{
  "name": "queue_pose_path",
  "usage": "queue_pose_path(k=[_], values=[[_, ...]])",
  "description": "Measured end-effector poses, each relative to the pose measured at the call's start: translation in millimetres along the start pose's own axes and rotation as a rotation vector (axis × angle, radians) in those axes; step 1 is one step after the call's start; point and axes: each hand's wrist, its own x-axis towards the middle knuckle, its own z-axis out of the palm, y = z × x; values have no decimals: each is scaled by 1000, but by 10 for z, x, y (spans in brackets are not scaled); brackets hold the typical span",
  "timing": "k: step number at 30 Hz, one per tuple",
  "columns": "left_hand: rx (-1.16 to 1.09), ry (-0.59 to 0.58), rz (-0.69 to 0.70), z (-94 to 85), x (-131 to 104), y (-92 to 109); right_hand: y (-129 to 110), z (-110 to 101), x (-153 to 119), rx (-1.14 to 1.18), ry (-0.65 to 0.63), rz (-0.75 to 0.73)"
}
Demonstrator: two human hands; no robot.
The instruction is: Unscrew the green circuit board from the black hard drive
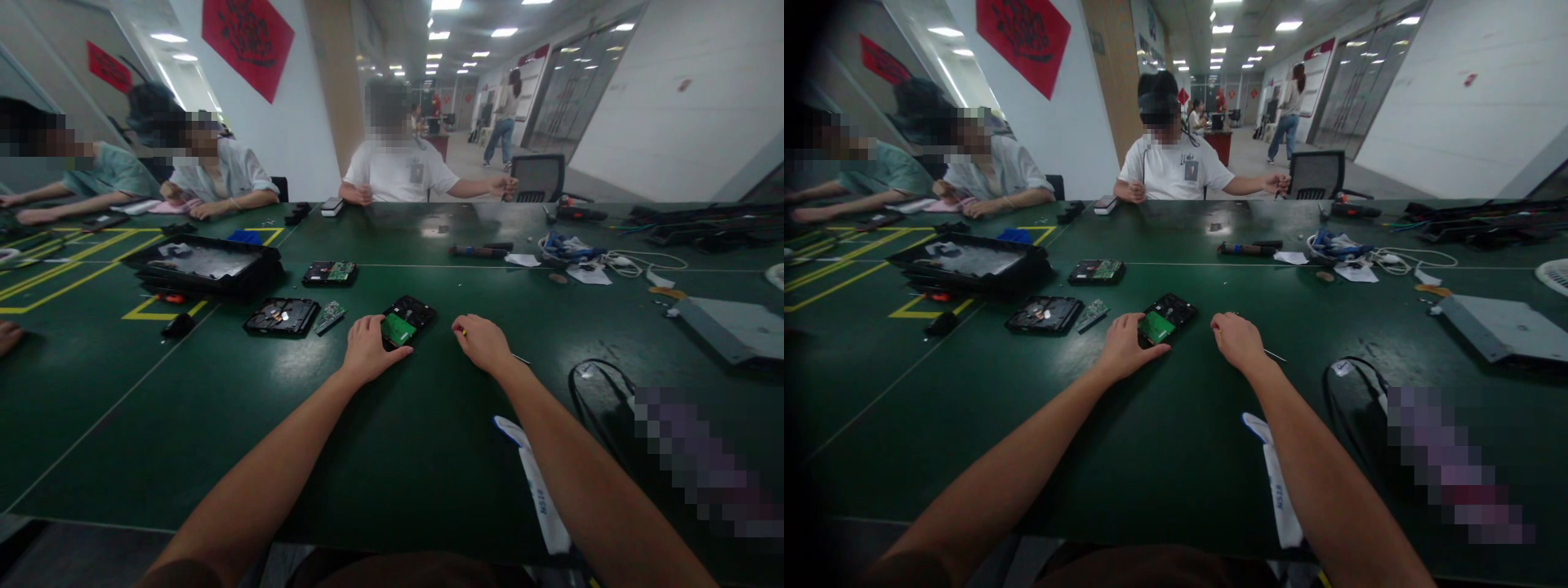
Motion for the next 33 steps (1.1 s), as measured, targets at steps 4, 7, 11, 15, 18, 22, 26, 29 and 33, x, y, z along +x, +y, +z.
queue_pose_path(k=[4,7,11,15,18,22,26,29,33], values=[[-12,2,18,-11,8,-5,14,5,9,2,-6,-8],[-25,0,26,-28,4,1,24,-1,7,5,-6,-10],[-44,-31,63,-53,4,12,42,-11,7,4,7,6],[-72,-100,130,-85,8,8,59,-36,8,1,30,28],[-124,-186,236,-142,-6,10,77,-60,7,9,54,45],[-217,-317,384,-251,-48,64,111,-85,13,36,109,58],[-280,-447,469,-318,-88,163,107,-117,21,57,87,-24],[-290,-493,483,-316,-104,213,66,-150,22,99,39,-144],[-273,-499,473,-298,-112,227,-16,-175,12,141,4,-252]])
